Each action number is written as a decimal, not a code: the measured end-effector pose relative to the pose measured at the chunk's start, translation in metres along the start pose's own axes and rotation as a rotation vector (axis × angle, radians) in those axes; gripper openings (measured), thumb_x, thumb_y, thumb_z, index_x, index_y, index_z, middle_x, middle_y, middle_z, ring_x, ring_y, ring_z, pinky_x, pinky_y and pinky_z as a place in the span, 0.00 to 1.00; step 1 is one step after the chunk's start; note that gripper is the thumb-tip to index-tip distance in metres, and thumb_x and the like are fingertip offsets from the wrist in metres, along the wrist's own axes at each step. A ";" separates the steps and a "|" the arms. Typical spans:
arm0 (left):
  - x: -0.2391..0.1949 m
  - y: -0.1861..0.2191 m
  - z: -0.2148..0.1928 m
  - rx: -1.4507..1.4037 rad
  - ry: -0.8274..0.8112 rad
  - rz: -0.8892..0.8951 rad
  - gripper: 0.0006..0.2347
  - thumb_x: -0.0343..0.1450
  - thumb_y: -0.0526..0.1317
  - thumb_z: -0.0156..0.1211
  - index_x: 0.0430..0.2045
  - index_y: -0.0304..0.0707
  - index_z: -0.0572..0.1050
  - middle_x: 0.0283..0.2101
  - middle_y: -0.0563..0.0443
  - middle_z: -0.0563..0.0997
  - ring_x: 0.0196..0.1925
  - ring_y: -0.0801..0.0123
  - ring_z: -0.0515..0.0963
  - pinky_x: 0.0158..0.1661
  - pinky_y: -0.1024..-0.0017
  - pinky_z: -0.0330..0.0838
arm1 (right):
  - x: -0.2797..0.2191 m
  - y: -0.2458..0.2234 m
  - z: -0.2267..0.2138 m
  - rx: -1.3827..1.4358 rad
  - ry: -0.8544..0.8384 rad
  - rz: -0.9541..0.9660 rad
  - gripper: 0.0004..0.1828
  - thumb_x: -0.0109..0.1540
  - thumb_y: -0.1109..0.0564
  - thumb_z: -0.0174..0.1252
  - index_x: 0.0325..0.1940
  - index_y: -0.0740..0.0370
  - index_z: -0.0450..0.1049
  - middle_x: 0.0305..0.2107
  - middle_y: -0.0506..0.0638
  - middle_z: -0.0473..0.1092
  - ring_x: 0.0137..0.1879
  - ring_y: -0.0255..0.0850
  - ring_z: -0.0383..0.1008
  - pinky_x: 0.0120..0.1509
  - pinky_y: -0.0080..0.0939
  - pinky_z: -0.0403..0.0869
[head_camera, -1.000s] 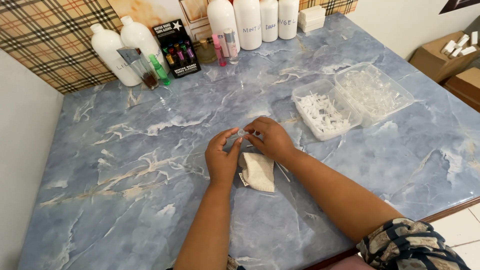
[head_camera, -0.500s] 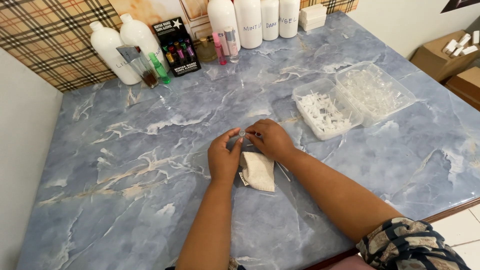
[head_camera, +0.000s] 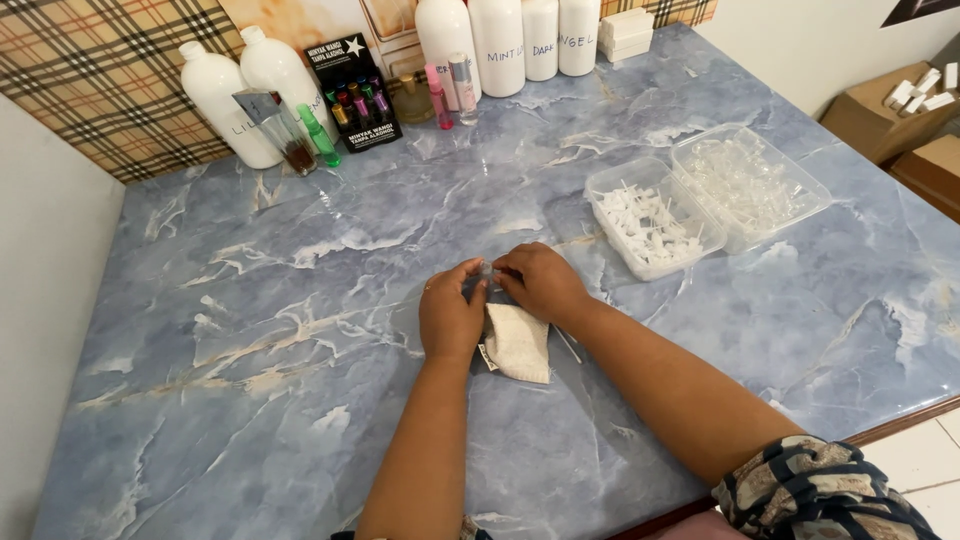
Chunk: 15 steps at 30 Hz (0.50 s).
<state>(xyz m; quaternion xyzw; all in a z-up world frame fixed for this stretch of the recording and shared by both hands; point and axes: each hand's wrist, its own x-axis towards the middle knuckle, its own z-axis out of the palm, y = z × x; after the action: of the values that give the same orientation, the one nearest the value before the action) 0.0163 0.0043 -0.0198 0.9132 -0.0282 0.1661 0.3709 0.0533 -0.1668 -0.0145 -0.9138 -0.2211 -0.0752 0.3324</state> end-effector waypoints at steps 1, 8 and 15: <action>0.000 -0.001 0.000 0.000 0.001 0.001 0.15 0.67 0.39 0.67 0.47 0.53 0.81 0.41 0.58 0.86 0.54 0.61 0.80 0.56 0.64 0.72 | 0.001 0.002 0.001 0.000 0.001 -0.001 0.14 0.64 0.53 0.59 0.51 0.59 0.80 0.40 0.55 0.78 0.51 0.51 0.76 0.55 0.46 0.75; -0.001 0.005 -0.002 0.010 -0.010 0.000 0.20 0.64 0.39 0.69 0.52 0.52 0.79 0.45 0.56 0.86 0.56 0.59 0.78 0.58 0.62 0.72 | 0.000 0.003 0.001 -0.055 -0.026 0.003 0.15 0.63 0.53 0.60 0.52 0.59 0.79 0.41 0.55 0.77 0.52 0.52 0.76 0.56 0.47 0.75; -0.002 0.010 -0.004 0.006 -0.015 -0.027 0.23 0.63 0.39 0.71 0.55 0.51 0.76 0.47 0.53 0.85 0.57 0.59 0.78 0.58 0.62 0.72 | 0.000 0.003 0.000 -0.085 -0.043 0.000 0.15 0.63 0.53 0.60 0.52 0.59 0.79 0.41 0.55 0.77 0.51 0.52 0.76 0.56 0.47 0.75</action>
<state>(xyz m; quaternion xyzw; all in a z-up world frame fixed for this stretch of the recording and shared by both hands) 0.0118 -0.0005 -0.0112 0.9158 -0.0180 0.1544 0.3704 0.0552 -0.1692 -0.0161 -0.9285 -0.2247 -0.0646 0.2886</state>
